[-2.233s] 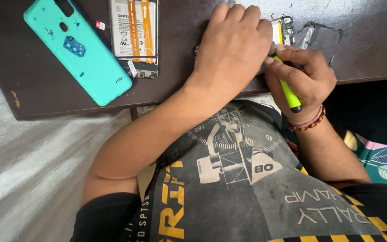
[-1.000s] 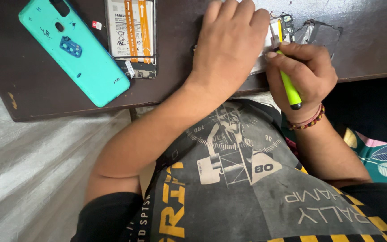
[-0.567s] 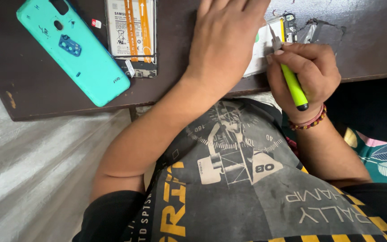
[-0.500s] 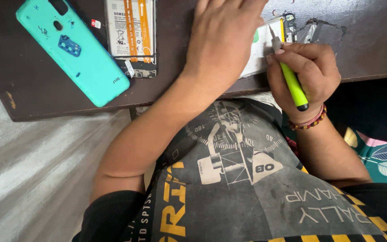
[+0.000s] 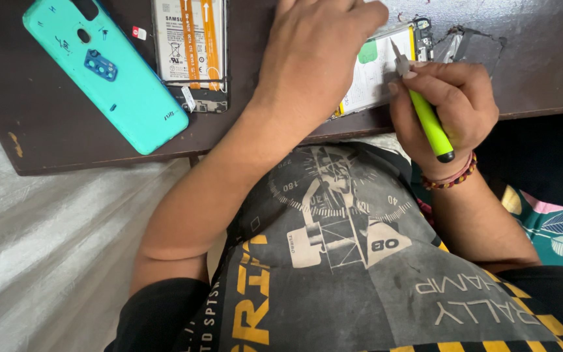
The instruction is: The person pries open an Oppo smartphone with a green-handled pry tool, working around the edges of the phone body, then works the tool under the battery to lift and separate it from the phone frame. A second disassembled phone and its battery sit on the table beside the work area.
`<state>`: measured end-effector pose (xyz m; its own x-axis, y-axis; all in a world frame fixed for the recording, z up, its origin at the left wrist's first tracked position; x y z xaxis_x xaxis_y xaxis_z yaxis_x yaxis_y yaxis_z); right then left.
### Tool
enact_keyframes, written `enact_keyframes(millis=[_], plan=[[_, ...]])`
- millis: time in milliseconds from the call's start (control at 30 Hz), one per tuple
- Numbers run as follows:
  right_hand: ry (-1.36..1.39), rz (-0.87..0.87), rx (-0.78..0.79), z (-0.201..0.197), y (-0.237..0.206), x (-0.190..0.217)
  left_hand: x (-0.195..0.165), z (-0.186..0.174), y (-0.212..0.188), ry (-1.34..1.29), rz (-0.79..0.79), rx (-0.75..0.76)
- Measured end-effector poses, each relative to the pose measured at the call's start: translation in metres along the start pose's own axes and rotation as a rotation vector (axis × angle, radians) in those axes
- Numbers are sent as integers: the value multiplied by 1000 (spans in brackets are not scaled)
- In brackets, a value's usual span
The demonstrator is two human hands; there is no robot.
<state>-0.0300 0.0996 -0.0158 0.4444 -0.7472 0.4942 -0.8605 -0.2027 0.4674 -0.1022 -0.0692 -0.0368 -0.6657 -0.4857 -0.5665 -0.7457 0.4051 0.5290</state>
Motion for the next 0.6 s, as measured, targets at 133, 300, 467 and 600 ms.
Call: enact_keyframes(millis=[133, 300, 467, 600], plan=[[30, -29, 5, -2, -1, 0, -2, 2, -1, -9, 25, 42], [122, -104, 12, -1, 1, 1, -3, -2, -3, 16, 59, 48], [135, -150, 97, -3, 8, 7, 0, -6, -7, 4, 75, 85], [143, -162, 108, -1, 14, 11, 1, -8, -8, -8, 83, 99]])
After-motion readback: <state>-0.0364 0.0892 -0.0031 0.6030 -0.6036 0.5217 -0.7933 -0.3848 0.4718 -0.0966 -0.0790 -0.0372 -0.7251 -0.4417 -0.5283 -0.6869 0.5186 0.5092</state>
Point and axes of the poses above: each hand's wrist, its own y-axis towards the middle knuckle, its own z-axis out of the palm, x = y × z, the point moved 6 cm from there along y, towards the middle knuckle, and after that the axes turned 9 degrees about z, right-handed, at the moved point
